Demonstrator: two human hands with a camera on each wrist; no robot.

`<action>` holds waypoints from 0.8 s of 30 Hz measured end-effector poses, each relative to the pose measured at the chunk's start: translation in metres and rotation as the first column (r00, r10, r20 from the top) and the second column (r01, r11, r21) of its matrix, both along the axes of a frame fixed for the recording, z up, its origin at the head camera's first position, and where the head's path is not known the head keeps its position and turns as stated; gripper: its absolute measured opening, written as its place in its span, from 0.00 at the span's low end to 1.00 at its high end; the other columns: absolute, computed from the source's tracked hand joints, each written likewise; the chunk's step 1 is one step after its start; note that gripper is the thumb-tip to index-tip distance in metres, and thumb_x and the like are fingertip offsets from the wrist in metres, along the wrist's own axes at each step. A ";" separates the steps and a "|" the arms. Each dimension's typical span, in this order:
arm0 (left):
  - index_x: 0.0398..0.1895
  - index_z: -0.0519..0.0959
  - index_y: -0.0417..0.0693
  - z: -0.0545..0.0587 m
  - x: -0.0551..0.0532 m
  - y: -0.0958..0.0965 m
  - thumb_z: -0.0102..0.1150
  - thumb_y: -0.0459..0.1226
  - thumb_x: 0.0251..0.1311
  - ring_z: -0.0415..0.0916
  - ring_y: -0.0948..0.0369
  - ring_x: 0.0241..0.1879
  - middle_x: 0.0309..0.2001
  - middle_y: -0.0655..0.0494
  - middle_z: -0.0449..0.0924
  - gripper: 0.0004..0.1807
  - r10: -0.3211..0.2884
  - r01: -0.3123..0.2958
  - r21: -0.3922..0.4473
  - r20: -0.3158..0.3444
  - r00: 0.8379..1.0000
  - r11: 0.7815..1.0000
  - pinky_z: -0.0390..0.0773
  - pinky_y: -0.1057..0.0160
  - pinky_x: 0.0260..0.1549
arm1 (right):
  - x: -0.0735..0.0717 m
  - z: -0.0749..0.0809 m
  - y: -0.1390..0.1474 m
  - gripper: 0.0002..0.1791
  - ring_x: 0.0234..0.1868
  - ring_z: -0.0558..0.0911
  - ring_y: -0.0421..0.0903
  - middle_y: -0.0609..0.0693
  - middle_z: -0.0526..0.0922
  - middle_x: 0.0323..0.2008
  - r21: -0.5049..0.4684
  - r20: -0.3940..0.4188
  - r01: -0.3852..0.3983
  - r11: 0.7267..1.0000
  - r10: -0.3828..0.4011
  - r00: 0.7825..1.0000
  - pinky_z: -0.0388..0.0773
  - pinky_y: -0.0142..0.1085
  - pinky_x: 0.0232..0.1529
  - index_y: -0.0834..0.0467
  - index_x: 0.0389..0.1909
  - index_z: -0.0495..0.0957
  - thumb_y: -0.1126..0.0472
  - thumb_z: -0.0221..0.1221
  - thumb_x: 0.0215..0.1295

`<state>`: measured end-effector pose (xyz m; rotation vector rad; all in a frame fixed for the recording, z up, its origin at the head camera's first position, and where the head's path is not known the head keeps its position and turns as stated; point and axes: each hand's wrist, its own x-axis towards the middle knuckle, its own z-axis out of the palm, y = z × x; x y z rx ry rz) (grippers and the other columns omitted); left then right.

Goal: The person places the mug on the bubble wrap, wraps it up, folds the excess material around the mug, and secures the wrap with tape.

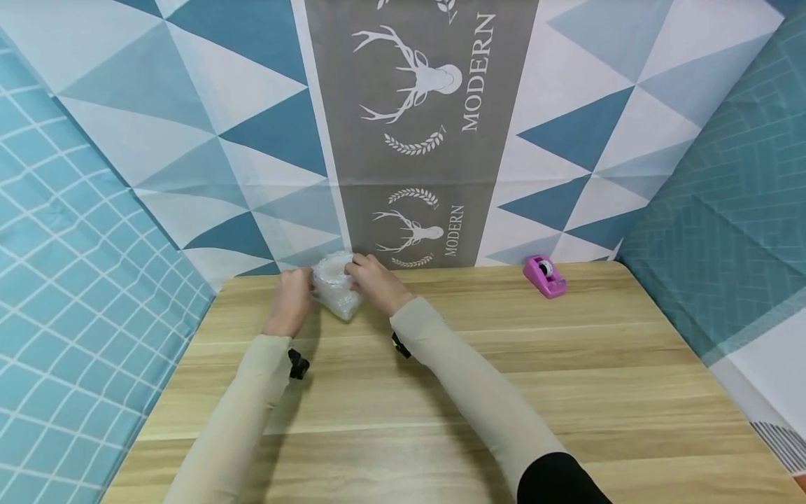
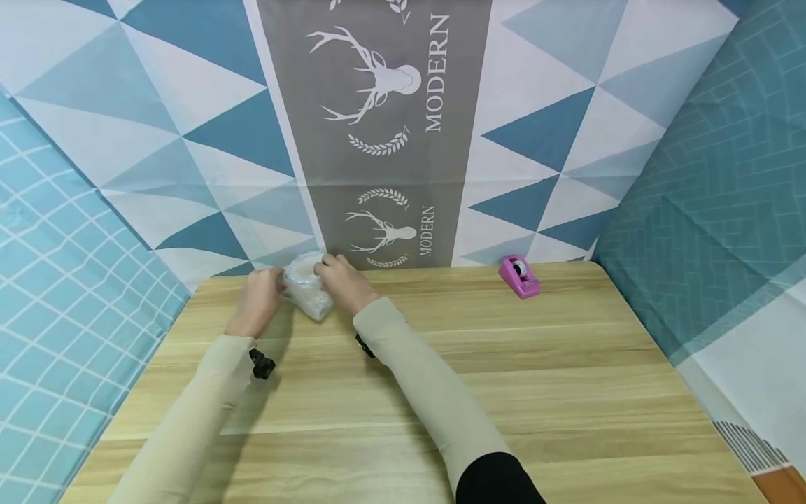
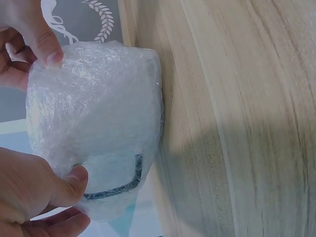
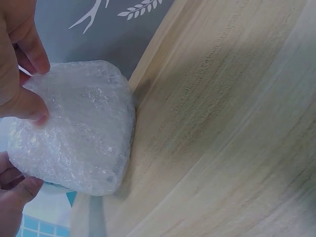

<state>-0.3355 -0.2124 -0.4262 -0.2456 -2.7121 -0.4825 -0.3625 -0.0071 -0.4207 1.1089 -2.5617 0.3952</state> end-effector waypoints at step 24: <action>0.33 0.82 0.33 -0.003 -0.013 -0.012 0.55 0.21 0.65 0.84 0.35 0.40 0.36 0.34 0.86 0.06 0.009 -0.010 -0.038 -0.021 1.000 0.999 0.84 0.39 0.38 | -0.007 -0.001 -0.014 0.13 0.50 0.79 0.52 0.54 0.80 0.52 0.013 -0.019 0.035 0.999 -0.035 0.999 0.79 0.36 0.58 0.60 0.52 0.79 0.60 0.64 0.70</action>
